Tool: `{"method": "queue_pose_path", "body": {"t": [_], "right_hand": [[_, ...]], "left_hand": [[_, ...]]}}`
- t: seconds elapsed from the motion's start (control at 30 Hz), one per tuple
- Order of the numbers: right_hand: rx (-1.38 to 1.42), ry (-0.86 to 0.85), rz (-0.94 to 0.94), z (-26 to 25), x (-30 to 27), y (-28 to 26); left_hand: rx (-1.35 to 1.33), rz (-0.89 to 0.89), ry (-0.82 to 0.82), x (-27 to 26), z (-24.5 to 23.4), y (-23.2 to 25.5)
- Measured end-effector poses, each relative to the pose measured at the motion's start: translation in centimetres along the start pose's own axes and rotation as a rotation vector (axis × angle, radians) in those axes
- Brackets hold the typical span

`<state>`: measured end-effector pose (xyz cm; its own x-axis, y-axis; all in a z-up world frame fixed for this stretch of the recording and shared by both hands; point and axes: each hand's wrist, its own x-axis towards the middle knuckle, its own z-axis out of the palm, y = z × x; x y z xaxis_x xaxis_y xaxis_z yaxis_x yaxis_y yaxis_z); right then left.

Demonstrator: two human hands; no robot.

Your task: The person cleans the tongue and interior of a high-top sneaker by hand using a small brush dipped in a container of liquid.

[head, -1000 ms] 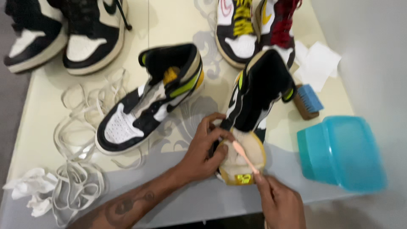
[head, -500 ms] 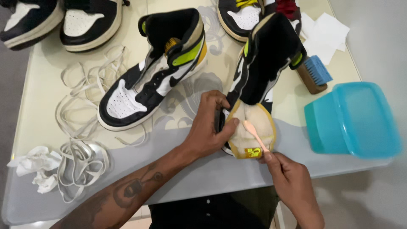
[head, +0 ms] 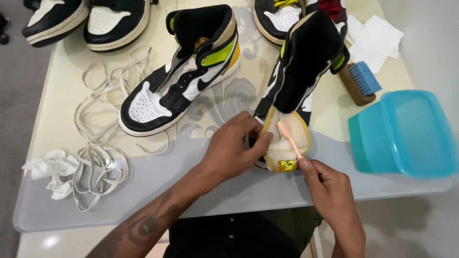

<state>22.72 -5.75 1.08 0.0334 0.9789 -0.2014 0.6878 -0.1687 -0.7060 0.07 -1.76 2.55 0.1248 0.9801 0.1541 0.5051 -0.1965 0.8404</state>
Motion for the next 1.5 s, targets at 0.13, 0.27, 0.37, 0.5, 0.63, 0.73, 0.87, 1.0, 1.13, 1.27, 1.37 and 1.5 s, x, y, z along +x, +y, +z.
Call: {"method": "queue_pose_path", "body": {"t": [0.13, 0.27, 0.37, 0.5, 0.63, 0.73, 0.87, 1.0, 1.13, 1.27, 1.37, 1.5], "right_hand": [[-0.079, -0.042, -0.028, -0.2, 0.2, 0.7], [-0.166, -0.237, 0.053, -1.6, -1.5, -0.2], [-0.24, -0.299, 0.139, -2.6, -3.2, -1.7], [-0.437, -0.278, 0.081, -2.1, -3.9, -1.0], [-0.437, -0.307, 0.129, -1.5, -3.8, -2.1], [-0.466, -0.282, 0.111, -1.2, -4.3, -1.7], [-0.381, -0.177, 0.06, -1.4, -3.1, -1.4], [-0.491, -0.26, -0.018, -1.6, -2.9, -0.8], [-0.629, -0.308, 0.055, -2.2, -4.0, 0.4], [-0.597, -0.245, 0.057, -1.2, -2.5, -2.6], [-0.563, -0.272, -0.018, -1.6, -2.2, -1.4], [-0.561, -0.456, 0.311, -3.3, -3.8, -1.7]], "left_hand": [[-0.066, -0.074, 0.005, -1.1, 0.6, 0.6], [-0.234, 0.031, 0.168, -5.4, 0.7, 0.6], [-0.315, 0.042, 0.256, -8.6, 1.0, 1.3], [-0.444, 0.143, 0.426, -10.4, 3.0, 0.4], [-0.314, 0.21, 0.457, -10.2, 2.7, 0.5], [-0.442, 0.093, 0.425, -9.9, 2.6, 0.0], [-0.394, 0.125, 0.444, -9.5, 2.8, 0.1], [-0.338, 0.163, 0.446, -9.5, 2.7, 0.0], [-0.31, 0.222, 0.456, -9.4, 2.3, 0.3], [-0.358, 0.118, 0.488, -9.2, 2.6, -0.3], [-0.392, 0.049, 0.494, -9.2, 2.5, -0.7], [-0.407, -0.001, 0.438, -9.5, 2.5, -0.6]]}}
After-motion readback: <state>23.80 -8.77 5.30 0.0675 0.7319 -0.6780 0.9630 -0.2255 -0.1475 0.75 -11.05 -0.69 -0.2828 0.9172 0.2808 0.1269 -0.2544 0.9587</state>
